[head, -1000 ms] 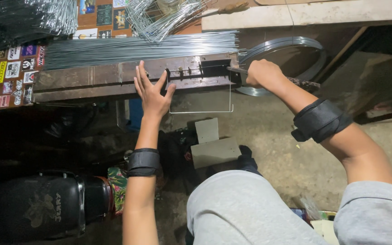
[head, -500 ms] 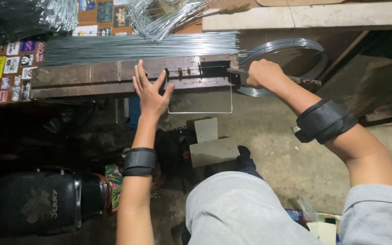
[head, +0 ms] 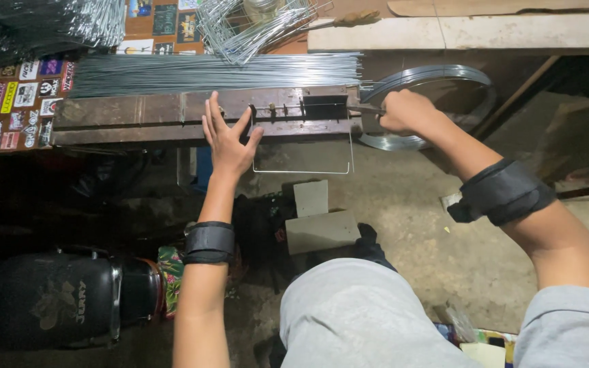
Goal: The recorder is measuring, bending, and cutting metal wire using a custom jig in a workshop setting.
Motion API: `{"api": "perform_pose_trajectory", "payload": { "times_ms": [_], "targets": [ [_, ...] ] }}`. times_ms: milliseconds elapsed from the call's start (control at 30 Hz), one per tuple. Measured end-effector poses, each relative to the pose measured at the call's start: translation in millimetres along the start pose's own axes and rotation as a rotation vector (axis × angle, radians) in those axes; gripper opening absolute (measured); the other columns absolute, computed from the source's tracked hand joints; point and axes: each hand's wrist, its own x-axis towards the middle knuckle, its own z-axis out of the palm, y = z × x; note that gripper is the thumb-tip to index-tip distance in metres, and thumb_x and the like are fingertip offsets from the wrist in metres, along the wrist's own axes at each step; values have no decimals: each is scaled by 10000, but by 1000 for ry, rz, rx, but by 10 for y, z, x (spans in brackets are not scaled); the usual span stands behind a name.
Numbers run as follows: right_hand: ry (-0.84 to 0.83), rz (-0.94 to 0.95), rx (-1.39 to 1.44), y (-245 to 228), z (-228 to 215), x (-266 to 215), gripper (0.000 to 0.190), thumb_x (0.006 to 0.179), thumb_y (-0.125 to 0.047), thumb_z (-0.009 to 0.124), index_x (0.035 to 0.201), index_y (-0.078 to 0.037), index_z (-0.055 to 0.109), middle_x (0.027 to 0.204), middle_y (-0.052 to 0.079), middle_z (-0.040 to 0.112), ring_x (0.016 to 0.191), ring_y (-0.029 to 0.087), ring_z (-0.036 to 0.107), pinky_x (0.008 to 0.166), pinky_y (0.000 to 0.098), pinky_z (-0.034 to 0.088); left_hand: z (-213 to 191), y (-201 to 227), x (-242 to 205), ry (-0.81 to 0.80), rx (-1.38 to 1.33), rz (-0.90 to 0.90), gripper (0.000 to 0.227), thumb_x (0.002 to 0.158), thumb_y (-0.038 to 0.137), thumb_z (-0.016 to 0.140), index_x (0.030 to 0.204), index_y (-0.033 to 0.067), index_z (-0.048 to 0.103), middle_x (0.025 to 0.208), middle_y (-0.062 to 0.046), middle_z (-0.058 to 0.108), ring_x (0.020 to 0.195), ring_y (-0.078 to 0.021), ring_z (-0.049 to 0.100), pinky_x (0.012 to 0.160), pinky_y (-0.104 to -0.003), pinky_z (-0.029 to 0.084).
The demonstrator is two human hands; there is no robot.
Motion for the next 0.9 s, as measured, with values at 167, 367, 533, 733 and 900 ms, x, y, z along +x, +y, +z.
{"api": "perform_pose_trajectory", "payload": {
  "times_ms": [167,367,533,733,900],
  "targets": [
    [-244,24,514,-145,211,-75,275,871,-274,703,880,-27,823,763,146,783,640,195,657,611,374,499,13,-9,-9,12,14,11,535,966,533,727,1377,190,726,1729,-156,74,1601,-400,60,1287,-578,95],
    [-347,43,885,-399,548,-204,208,836,-159,696,998,-53,771,835,46,775,515,92,515,460,284,407,-27,47,-15,40,24,22,600,960,533,727,1457,205,658,1727,-174,42,1590,-429,20,1268,-596,96],
    [-297,68,1015,-472,434,-332,167,865,-136,643,934,-17,739,854,43,803,485,83,436,445,266,372,-149,246,61,55,70,-10,662,941,534,742,1495,201,603,1710,-175,60,1569,-433,6,1222,-672,23],
    [-254,-73,1003,-567,92,-423,262,818,-74,542,943,-49,771,866,36,805,511,81,475,464,277,384,-133,363,225,74,131,69,654,955,386,742,1533,161,534,1638,-161,350,1552,-420,186,1175,-749,-14],
    [97,-425,744,-766,-301,-461,248,995,-264,694,987,-24,756,770,102,746,722,95,622,657,310,516,-257,519,337,147,128,184,472,934,93,689,1397,148,617,1282,-89,694,1279,-299,587,1145,-707,190]
  ]
}}
